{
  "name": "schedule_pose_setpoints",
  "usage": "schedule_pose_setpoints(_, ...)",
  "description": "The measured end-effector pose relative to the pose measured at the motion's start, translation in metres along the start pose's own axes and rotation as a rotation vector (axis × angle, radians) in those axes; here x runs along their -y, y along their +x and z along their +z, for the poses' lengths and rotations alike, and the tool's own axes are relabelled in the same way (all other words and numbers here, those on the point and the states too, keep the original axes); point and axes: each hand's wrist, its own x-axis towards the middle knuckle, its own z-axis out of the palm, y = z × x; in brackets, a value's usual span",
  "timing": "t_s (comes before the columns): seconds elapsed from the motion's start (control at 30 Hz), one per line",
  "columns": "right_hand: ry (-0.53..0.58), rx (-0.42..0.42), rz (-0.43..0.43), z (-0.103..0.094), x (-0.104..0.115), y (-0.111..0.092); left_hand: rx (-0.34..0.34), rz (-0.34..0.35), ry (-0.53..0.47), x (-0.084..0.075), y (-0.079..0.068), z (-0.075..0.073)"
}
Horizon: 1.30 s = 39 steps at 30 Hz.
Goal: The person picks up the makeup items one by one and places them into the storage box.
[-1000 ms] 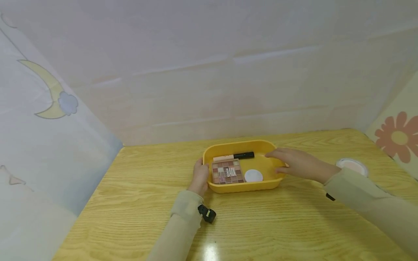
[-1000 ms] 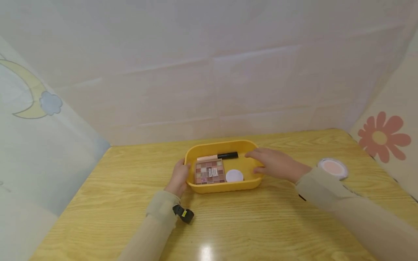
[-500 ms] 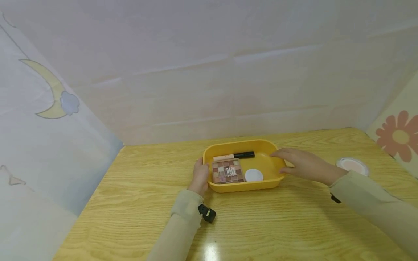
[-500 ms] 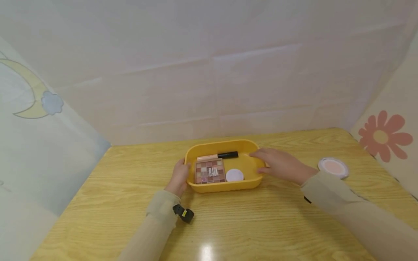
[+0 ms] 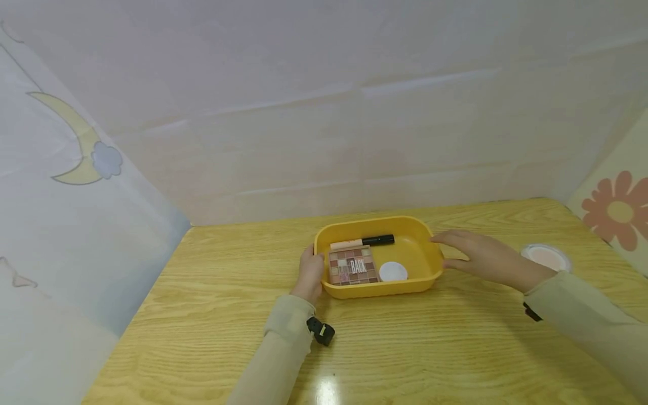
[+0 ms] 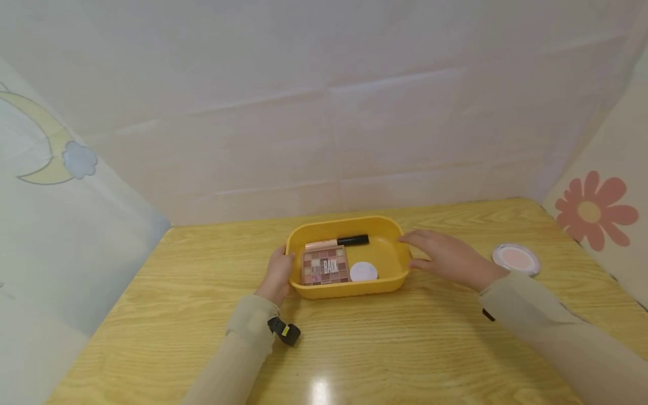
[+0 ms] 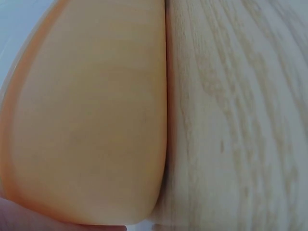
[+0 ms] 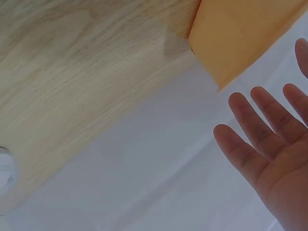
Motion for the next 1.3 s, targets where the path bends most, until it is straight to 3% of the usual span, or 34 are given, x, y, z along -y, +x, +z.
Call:
schedule_pose_setpoints(0.3, 0.012, 0.001, 0.047, -0.001, -0.005, -0.010, 0.002, 0.000, 0.001, -0.001, 0.000, 0.000)
schedule_pose_setpoints(1.3, 0.001, -0.018, 0.067, -0.001, -0.017, -0.026, 0.006, -0.003, -0.003, -0.002, -0.002, 0.000)
